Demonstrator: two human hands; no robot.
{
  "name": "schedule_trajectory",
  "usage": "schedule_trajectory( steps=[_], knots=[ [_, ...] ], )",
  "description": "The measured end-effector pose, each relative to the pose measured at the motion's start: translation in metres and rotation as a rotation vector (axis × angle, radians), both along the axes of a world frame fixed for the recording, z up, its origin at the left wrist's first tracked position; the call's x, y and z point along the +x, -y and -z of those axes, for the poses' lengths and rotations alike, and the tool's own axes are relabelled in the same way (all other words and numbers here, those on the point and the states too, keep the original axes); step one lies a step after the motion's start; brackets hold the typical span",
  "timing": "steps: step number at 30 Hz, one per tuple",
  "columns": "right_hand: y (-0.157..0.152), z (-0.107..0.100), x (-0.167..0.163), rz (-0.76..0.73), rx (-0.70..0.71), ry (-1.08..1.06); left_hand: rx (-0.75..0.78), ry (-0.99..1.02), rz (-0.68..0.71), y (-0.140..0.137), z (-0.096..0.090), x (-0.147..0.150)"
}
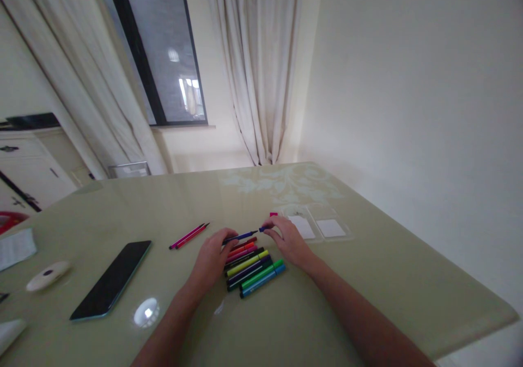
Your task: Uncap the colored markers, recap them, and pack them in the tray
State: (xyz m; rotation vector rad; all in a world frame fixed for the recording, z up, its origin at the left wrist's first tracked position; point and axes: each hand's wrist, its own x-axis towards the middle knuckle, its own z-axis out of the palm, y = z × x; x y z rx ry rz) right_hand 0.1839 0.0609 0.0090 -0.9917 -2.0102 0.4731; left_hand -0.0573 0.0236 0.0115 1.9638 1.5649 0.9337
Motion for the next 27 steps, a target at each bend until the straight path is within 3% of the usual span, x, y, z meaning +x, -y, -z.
schedule_trajectory(
  steps=[10, 18, 27],
  knots=[
    [0.003, -0.005, -0.001, -0.03, 0.012, -0.078, 0.023, 0.056, 0.014, 0.002, -0.003, 0.001],
    [0.008, -0.008, -0.003, -0.069, -0.114, -0.168, 0.031, 0.132, 0.092, 0.006, -0.003, 0.011],
    [0.009, -0.006, -0.009, -0.04, -0.218, -0.25, 0.02, 0.129, 0.063, 0.009, -0.008, 0.017]
  ],
)
